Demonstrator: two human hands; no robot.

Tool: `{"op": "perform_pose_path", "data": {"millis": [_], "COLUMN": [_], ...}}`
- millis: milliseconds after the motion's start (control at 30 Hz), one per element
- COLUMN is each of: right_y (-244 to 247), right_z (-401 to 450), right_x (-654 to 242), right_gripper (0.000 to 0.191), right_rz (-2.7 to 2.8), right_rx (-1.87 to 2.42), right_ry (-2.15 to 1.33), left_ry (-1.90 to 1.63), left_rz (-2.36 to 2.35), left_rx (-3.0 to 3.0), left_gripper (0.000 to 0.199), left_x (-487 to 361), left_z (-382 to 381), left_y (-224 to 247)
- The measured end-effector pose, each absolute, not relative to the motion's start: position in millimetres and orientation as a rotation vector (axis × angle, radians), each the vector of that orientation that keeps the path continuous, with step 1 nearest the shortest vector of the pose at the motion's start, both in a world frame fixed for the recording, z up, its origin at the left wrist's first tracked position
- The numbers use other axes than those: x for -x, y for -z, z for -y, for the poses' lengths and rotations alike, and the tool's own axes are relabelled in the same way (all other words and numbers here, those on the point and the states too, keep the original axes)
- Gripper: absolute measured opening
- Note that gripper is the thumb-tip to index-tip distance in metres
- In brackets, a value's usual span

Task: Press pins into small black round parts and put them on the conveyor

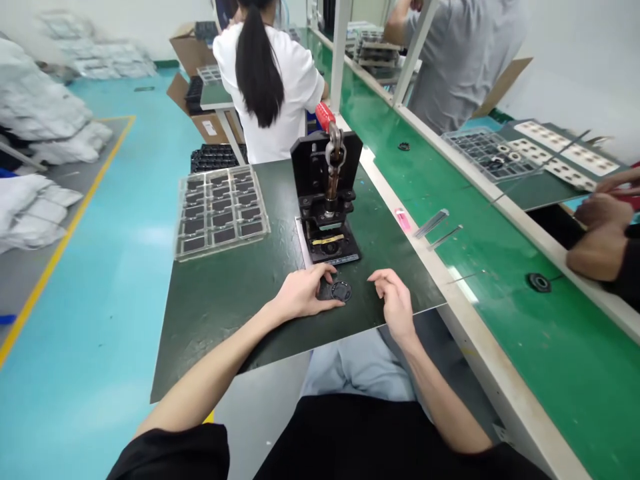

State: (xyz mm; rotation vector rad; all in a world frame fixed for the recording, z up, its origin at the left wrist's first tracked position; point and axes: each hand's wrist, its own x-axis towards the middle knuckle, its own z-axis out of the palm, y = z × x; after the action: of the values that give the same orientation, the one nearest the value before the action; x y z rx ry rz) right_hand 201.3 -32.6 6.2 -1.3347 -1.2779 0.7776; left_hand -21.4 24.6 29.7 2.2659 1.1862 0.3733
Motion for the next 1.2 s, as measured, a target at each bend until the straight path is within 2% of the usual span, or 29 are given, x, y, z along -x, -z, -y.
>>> {"op": "perform_pose_path", "data": {"millis": [133,333,467,567,733,833,1000,1200], "right_y": [-14.1,-13.9,-7.1,-5.3,-22.2,-36.7,-39.0,-26.6], "right_z": [34.1,33.3,33.7,34.7,16.6,-16.8,-72.6,-84.9], "right_x": [-199.9,-191.9,-189.4,-193.2,-201.4,-197.8,-184.5,-186.7], "right_gripper": [0.017,0.045,0.037,0.033,0.039,0.041,0.037,0.041], "right_rz": [1.655,1.986,2.013,1.958,1.744,1.691,1.917,2.024], "right_rx": [1.388,1.444,1.428,1.419,1.38,1.34,1.308,1.234], "right_ry": [-0.7,-0.505,-0.456,-0.537,-0.794,-0.731,-0.637,-0.719], "left_ry": [-0.363,-0.375,-0.381,-0.37,-0.413,-0.518,-0.915,-0.949], "left_rz": [-1.17,-0.949,-0.823,-0.797,-0.788,-0.87,-1.129,-1.154], "left_rx": [-2.262,-2.101,-1.947,-1.898,-1.705,-1.597,-1.491,-1.479], "left_gripper": [0.064,0.053,0.034,0.028,0.033,0.039,0.045,0.04], "left_x": [22.3,34.7,42.2,45.5,48.4,47.6,45.3,46.3], "left_z": [-25.7,-36.7,-45.0,-48.2,-52.4,-56.3,-62.6,-64.9], "left_y": [-27.9,-37.3,-46.5,-49.7,-50.5,-47.7,-36.1,-28.0]}}
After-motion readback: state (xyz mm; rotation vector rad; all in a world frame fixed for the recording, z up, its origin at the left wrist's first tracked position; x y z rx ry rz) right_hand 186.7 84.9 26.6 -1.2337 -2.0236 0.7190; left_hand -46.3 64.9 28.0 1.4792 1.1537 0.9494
